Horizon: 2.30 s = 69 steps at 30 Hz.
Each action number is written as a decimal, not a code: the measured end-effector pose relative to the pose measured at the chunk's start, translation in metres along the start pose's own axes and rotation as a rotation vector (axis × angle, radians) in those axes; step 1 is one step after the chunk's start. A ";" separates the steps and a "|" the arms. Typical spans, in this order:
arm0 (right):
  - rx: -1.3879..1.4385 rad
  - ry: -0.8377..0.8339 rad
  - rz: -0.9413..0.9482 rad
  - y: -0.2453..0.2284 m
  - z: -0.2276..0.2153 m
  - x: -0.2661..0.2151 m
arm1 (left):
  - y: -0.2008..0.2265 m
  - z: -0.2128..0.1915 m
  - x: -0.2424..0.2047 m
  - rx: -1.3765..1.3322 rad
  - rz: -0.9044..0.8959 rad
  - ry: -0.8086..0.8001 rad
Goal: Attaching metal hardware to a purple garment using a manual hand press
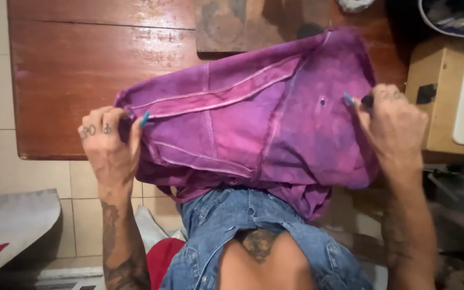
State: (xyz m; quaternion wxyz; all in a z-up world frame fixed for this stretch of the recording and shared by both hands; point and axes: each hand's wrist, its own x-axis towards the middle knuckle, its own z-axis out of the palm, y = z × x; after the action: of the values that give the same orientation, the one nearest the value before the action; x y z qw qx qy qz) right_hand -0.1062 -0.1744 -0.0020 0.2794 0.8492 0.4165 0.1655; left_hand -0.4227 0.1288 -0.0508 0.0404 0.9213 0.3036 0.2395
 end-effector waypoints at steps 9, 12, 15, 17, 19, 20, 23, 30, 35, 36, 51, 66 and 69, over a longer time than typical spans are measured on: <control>0.744 0.073 -0.457 -0.016 -0.033 0.084 | -0.004 -0.004 0.046 -0.217 0.152 -0.433; 0.896 -0.073 -0.370 -0.018 -0.027 0.094 | -0.017 -0.008 0.046 -0.201 0.180 -0.524; 0.793 -0.185 -0.445 -0.016 -0.022 0.096 | -0.023 -0.019 0.050 -0.120 0.079 -0.815; 0.788 -0.202 -0.429 -0.017 -0.027 0.091 | -0.028 -0.024 0.050 -0.085 0.063 -0.807; 0.783 -0.224 -0.408 -0.016 -0.033 0.081 | -0.025 -0.027 0.050 -0.053 0.053 -0.804; 0.799 -0.282 -0.379 -0.016 -0.037 0.076 | -0.021 -0.029 0.049 -0.007 0.080 -0.766; 0.770 -0.407 -0.297 -0.011 -0.039 0.065 | -0.013 -0.032 0.047 0.098 0.074 -0.766; 0.528 -0.579 -0.207 0.009 -0.032 0.037 | -0.022 -0.025 0.024 -0.194 0.093 -0.458; 0.626 -0.172 0.059 0.022 -0.019 0.005 | -0.016 -0.033 -0.006 -0.038 -0.207 0.035; 0.513 0.103 0.058 0.025 -0.002 -0.001 | -0.016 -0.035 -0.013 0.147 -0.304 0.050; 0.578 0.115 0.041 0.005 0.027 0.019 | -0.001 -0.015 0.000 -0.415 -0.418 0.035; 0.394 0.508 -0.236 -0.015 -0.043 0.014 | 0.056 -0.036 0.019 -0.152 0.368 0.154; 0.232 0.457 -0.438 -0.041 -0.051 0.037 | 0.047 -0.011 0.037 -0.111 0.455 -0.466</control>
State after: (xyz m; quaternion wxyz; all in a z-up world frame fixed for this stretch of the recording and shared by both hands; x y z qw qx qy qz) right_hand -0.1347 -0.1072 0.0149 0.1091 0.7066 0.6570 0.2391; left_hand -0.3772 0.1114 -0.0152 0.1045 0.9919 0.0591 0.0412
